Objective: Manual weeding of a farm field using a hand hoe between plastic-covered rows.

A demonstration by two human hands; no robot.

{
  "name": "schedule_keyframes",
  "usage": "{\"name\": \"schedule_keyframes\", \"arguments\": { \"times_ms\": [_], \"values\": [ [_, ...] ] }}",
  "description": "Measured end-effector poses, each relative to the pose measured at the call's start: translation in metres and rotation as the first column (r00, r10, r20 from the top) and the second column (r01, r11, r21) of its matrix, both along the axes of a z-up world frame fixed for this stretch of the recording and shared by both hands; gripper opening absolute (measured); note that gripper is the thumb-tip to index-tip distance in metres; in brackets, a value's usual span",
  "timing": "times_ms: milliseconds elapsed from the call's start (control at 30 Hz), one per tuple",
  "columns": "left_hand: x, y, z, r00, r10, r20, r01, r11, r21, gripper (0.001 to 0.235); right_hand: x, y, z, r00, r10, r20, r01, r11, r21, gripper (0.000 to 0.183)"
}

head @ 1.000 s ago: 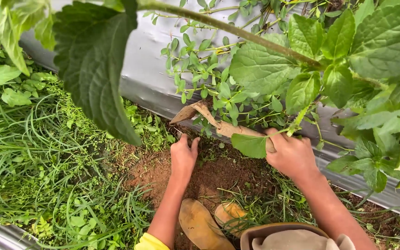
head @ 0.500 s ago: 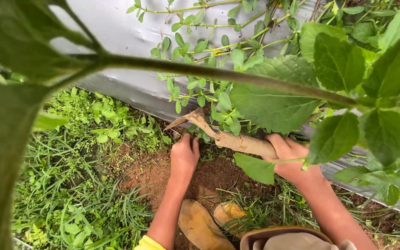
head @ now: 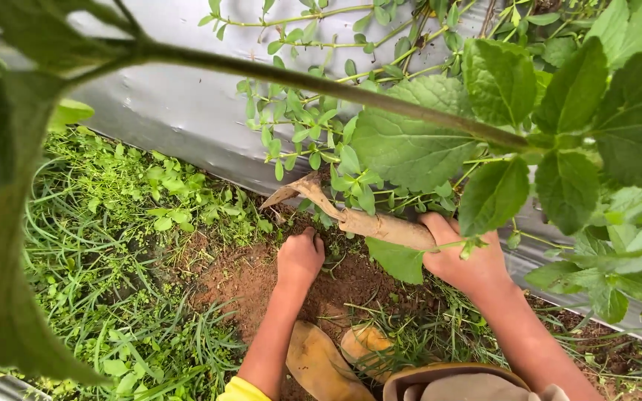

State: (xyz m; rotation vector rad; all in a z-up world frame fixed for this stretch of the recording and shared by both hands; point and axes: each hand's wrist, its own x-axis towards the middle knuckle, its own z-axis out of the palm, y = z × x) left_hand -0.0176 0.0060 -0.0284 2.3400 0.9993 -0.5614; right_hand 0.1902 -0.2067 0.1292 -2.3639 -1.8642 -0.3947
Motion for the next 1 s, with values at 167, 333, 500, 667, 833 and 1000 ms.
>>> {"name": "schedule_keyframes", "arguments": {
  "times_ms": [167,333,500,667,833,1000],
  "values": [
    [0.004,-0.023,0.007,0.995,-0.096,-0.026,0.093,0.990,-0.109,0.038,-0.005,-0.004,-0.017,0.994,-0.113,-0.009,0.113,0.993,0.022,0.011],
    [0.022,-0.018,0.028,0.998,-0.057,-0.003,0.056,0.997,-0.045,0.049,-0.003,0.007,-0.010,0.805,-0.465,-0.368,0.368,0.878,-0.305,0.022],
    [0.029,-0.014,0.011,0.996,-0.082,0.039,0.080,0.995,0.060,0.047,0.004,0.010,-0.035,0.897,-0.280,-0.341,0.277,0.959,-0.056,0.021],
    [0.023,-0.018,-0.031,0.984,-0.079,0.160,0.064,0.993,0.099,0.042,0.007,0.010,-0.055,0.979,-0.007,-0.203,0.070,0.949,0.306,0.043],
    [0.022,-0.020,-0.036,0.973,-0.101,0.206,0.089,0.994,0.068,0.037,0.005,0.008,-0.057,0.916,-0.088,-0.391,0.161,0.974,0.158,0.044],
    [0.027,-0.042,-0.006,0.973,-0.102,0.209,0.111,0.993,-0.031,0.035,0.003,0.002,-0.056,0.876,-0.112,-0.469,0.182,0.977,0.108,0.038]
  ]
}}
